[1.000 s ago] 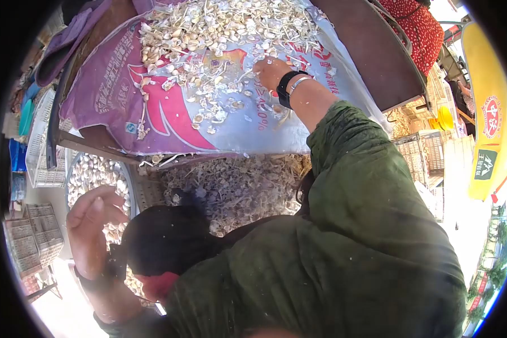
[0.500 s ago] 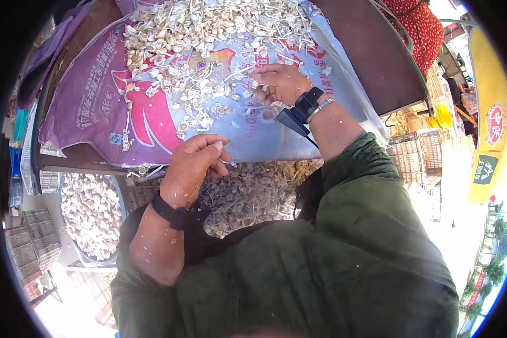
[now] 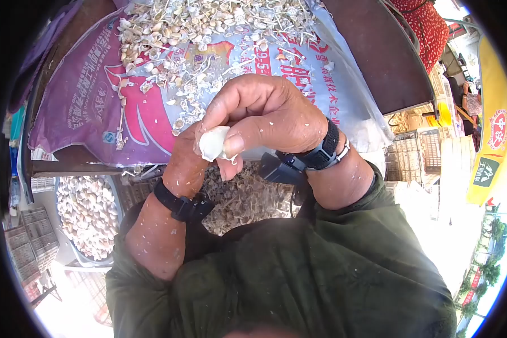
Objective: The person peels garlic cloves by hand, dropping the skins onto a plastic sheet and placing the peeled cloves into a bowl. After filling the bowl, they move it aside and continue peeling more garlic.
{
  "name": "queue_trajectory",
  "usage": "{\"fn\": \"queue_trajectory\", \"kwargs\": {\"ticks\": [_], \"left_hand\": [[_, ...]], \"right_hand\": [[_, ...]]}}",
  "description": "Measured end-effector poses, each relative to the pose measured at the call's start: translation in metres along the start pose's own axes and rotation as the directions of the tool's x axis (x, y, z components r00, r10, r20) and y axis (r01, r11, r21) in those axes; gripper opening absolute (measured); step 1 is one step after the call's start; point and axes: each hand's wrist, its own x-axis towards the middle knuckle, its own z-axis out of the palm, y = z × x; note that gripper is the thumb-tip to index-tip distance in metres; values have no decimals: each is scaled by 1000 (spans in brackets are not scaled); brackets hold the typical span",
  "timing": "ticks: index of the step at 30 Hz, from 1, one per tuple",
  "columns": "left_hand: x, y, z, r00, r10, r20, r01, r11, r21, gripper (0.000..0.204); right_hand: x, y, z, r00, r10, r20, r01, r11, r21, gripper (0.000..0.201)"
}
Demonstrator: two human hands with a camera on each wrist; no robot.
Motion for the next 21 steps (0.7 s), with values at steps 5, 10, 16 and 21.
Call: {"fn": "queue_trajectory", "kwargs": {"ticks": [5, 10, 16, 21], "left_hand": [[2, -5, 3, 993, -101, -54, 95, 989, -116, 21], [-2, 12, 13, 980, -181, -83, 188, 979, 85, 23], [-2, 11, 12, 984, -171, -47, 176, 974, 145, 22], [-6, 14, 9, 983, -177, -46, 180, 980, 86, 28]], "right_hand": [[2, -5, 28, 986, -158, 53, 146, 973, 181, 38], [40, -21, 96, 810, -498, 309, 463, 867, 183, 13], [25, -16, 105, 870, -481, -107, 491, 863, 117, 23], [1, -30, 89, 963, -220, -156, 253, 937, 242, 17]]}}
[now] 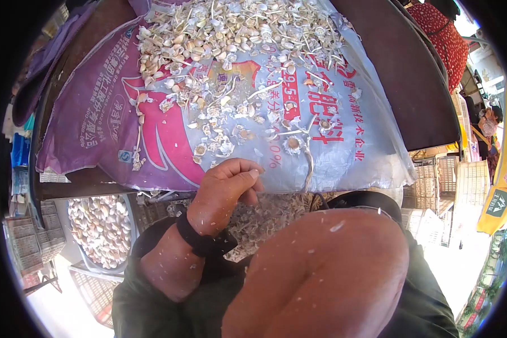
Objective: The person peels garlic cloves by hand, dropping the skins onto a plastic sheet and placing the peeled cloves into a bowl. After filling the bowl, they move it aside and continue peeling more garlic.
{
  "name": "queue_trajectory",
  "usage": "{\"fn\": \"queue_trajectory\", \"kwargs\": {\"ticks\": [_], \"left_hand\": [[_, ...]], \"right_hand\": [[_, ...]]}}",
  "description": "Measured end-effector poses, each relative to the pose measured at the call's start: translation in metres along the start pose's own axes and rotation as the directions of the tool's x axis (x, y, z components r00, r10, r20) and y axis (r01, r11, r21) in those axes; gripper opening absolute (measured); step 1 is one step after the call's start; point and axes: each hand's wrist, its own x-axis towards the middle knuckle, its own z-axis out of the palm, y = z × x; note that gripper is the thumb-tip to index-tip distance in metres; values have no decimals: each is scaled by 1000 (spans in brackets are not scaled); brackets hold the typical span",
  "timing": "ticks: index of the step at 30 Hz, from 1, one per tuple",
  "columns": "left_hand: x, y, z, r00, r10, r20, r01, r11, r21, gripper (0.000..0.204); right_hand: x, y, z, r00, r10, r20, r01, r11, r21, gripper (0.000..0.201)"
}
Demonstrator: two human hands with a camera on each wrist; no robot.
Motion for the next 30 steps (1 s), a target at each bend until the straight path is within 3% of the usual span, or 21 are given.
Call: {"fn": "queue_trajectory", "kwargs": {"ticks": [1, 2, 3, 4, 5, 6, 7, 8, 9, 11, 13, 15, 17, 19, 21, 23, 25, 28, 29, 30], "left_hand": [[-1, 0, -3, 1000, -10, 2, 10, 1000, -6, 28], [-4, -1, -9, 997, -60, 56, 71, 972, -223, 30], [-5, 3, -13, 990, -83, 112, 123, 899, -421, 33], [-7, 11, -14, 991, -79, 107, 118, 897, -427, 33], [-13, 21, -12, 985, -75, 156, 153, 795, -587, 37], [-16, 25, -12, 977, -60, 205, 193, 665, -722, 40], [-17, 21, -19, 973, -57, 222, 202, 665, -719, 42], [-17, 16, -24, 974, -60, 219, 204, 659, -724, 42], [-18, 10, -29, 984, -72, 165, 165, 729, -665, 40], [-18, 4, -34, 990, -123, 64, 137, 799, -586, 35], [-19, 6, -35, 992, -118, 47, 124, 818, -561, 32], [-20, 7, -38, 993, -114, 28, 111, 839, -533, 30], [-20, 6, -39, 997, -80, -11, 64, 864, -500, 27], [-18, 3, -40, 997, -75, -29, 51, 868, -494, 27], [-17, 1, -41, 996, -72, -42, 43, 877, -479, 28], [-13, 0, -40, 984, -152, -97, 77, 842, -534, 30], [-12, 4, -38, 983, -162, -87, 76, 789, -610, 30], [-9, 7, -32, 976, -182, -124, 41, 704, -709, 29], [-10, 8, -31, 968, -186, -171, 1, 679, -734, 28], [-12, 6, -32, 967, -188, -172, 2, 681, -732, 28]], "right_hand": [[21, -8, -23, 965, 51, 258, -50, 999, -13, 25], [30, -13, -37, 865, 101, 492, -97, 995, -34, 38], [24, -11, -47, 884, 59, 463, 49, 975, -218, 32], [32, -5, -61, 899, 103, 425, 58, 935, -350, 27], [34, -11, -69, 924, 266, 276, -59, 810, -584, 21], [37, -7, -82, 952, 258, 166, -45, 651, -757, 17], [41, 0, -99, 973, 223, 63, -46, 454, -890, 14], [48, 7, -116, 971, 235, -53, -144, 393, -908, 10], [59, 16, -133, 957, 237, -168, -242, 329, -913, 6], [85, 37, -172, 939, 246, -239, -262, 64, -963, 4], [101, 59, -221, 973, 212, 86, 144, -275, -950, 9], [108, 81, -259, 958, 256, 127, 207, -315, -926, 10], [113, 88, -261, 941, 300, 158, 264, -357, -896, 12], [117, 89, -258, 918, 396, -21, 171, -445, -879, 12], [114, 88, -250, 936, 347, -63, 111, -460, -881, 12], [109, 79, -234, 949, 297, -105, 54, -482, -874, 13], [94, 68, -204, 982, 181, -47, 3, -269, -963, 11], [74, 57, -153, 942, 335, 32, 5, 81, -997, 8], [75, 56, -149, 943, 331, 30, 3, 83, -997, 8], [79, 56, -147, 944, 317, -98, -146, 132, -980, 7]]}}
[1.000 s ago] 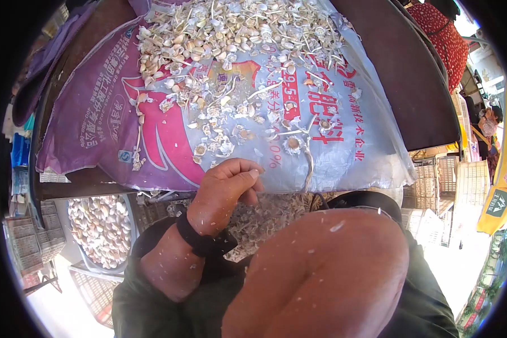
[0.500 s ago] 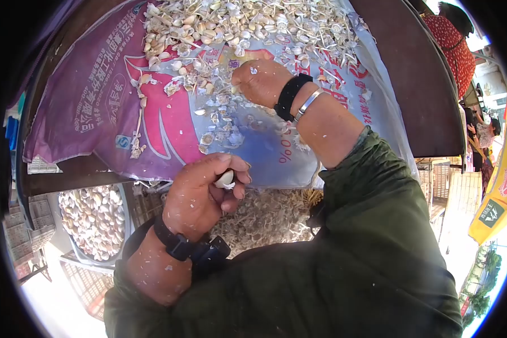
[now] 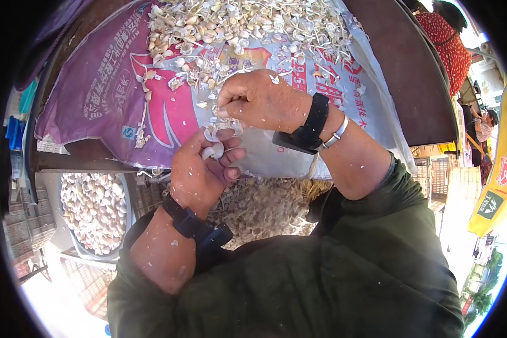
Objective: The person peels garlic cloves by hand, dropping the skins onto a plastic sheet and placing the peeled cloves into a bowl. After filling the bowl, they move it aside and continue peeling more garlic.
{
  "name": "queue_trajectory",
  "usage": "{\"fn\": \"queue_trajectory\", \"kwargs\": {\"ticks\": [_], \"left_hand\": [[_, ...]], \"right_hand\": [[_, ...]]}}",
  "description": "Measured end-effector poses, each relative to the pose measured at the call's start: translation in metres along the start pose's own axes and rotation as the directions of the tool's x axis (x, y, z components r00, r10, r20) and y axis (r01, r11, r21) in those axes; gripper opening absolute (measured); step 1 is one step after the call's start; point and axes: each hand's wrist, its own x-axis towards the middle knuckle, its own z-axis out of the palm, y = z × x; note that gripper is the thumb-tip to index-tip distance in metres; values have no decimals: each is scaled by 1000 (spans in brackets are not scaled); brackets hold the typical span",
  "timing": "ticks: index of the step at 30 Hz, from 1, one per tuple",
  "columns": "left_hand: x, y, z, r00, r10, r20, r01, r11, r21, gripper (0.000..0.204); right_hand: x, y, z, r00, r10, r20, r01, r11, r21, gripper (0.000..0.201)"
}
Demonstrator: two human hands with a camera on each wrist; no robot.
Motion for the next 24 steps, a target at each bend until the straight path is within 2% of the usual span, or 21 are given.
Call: {"fn": "queue_trajectory", "kwargs": {"ticks": [1, 2, 4, 5, 7, 8, 10, 11, 12, 13, 14, 15, 16, 18, 20, 21, 22, 23, 24], "left_hand": [[1, 0, -4, 1000, -1, -2, 1, 1000, 17, 27], [2, 0, -7, 1000, -2, -4, 2, 999, 32, 25], [2, -2, -11, 999, 19, 36, -22, 995, 93, 24], [1, -2, -14, 997, 33, 72, -44, 987, 153, 24], [0, 2, -15, 995, 30, 94, -48, 981, 186, 24], [-1, 4, -14, 992, 22, 124, -50, 973, 224, 23], [-4, 7, -11, 994, 15, 112, -40, 973, 227, 24], [-4, 9, -11, 995, 7, 104, -32, 972, 234, 24], [-4, 9, -12, 995, 8, 104, -32, 972, 232, 24], [-3, 9, -12, 994, 8, 111, -34, 972, 233, 24], [-3, 9, -12, 993, 9, 120, -37, 971, 236, 25], [-2, 8, -12, 992, 7, 129, -38, 970, 239, 25], [-1, 5, -13, 996, 24, 90, -45, 969, 242, 25], [-3, 3, -11, 998, 40, 58, -53, 968, 247, 27], [-6, 2, -9, 999, -27, -22, 30, 990, 141, 31], [-9, 1, -7, 999, -36, -21, 38, 989, 140, 31], [-14, 0, -2, 996, -26, -85, 35, 994, 101, 33], [-17, -3, 1, 989, -19, -148, 29, 997, 67, 35], [-15, -7, -5, 989, -30, -144, 41, 996, 74, 35]], "right_hand": [[6, 0, -1, 992, 123, -22, -120, 988, 94, 7], [17, 8, 0, 993, 118, -21, -116, 989, 93, 7], [43, 43, 7, 994, 29, -104, -40, 994, -101, 11], [54, 58, 12, 995, 27, -98, -36, 995, -97, 11], [76, 76, 21, 996, -84, 9, 82, 932, -352, 14], [85, 80, 24, 996, -84, 12, 83, 933, -351, 14], [100, 85, 29, 983, -73, 169, 172, 688, -705, 15], [109, 85, 27, 883, -136, 449, 468, 343, -815, 14], [110, 86, 30, 882, -136, 451, 469, 343, -814, 14], [108, 74, 33, 954, -18, 299, 265, 517, -814, 16], [108, 65, 33, 980, 128, 152, 34, 645, -763, 19], [107, 72, 36, 986, 161, 32, -111, 796, -596, 21], [101, 68, 32, 986, 164, 24, -117, 791, -600, 21], [76, 53, 29, 979, 189, -76, -202, 858, -473, 13], [38, 32, 28, 991, -23, -131, -23, 941, -338, 12], [16, 5, 29, 994, 34, -106, -61, 964, -260, 10], [-6, -13, 34, 991, -57, -119, 37, 985, -168, 8], [-26, -30, 36, 993, -90, -81, 77, 985, -153, 8], [-40, -45, 36, 985, -168, -30, 164, 979, -120, 8]]}}
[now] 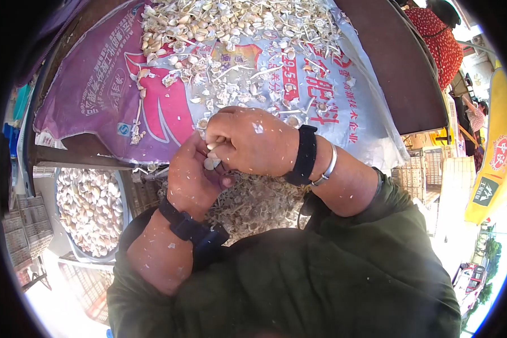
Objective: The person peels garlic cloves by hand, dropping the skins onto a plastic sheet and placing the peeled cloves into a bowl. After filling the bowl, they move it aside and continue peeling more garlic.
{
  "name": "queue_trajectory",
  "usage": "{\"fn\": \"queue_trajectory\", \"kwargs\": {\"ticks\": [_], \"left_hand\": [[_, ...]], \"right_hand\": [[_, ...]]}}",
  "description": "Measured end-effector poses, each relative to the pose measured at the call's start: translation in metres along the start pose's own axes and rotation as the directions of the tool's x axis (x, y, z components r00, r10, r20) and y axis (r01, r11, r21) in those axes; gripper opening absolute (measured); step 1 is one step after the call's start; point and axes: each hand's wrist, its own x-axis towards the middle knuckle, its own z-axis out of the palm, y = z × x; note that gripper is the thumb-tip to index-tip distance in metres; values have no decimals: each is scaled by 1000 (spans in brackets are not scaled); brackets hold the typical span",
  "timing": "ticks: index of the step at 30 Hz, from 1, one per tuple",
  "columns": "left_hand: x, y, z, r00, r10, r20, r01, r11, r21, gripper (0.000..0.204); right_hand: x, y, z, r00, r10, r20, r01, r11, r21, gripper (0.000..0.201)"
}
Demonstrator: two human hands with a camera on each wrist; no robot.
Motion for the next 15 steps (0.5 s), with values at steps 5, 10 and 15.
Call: {"fn": "queue_trajectory", "kwargs": {"ticks": [5, 10, 15], "left_hand": [[6, -13, -18, 952, -134, 276, 119, 990, 72, 29], [10, -14, -25, 904, -192, 383, 163, 981, 109, 29], [13, 0, -19, 932, -124, 341, 80, 987, 141, 30]], "right_hand": [[-34, 31, -7, 985, 70, -156, -70, 998, 6, 9], [-15, 132, -23, 924, 309, -227, -334, 939, -81, 6], [14, 167, -23, 983, 149, 107, -46, 765, -642, 12]]}}
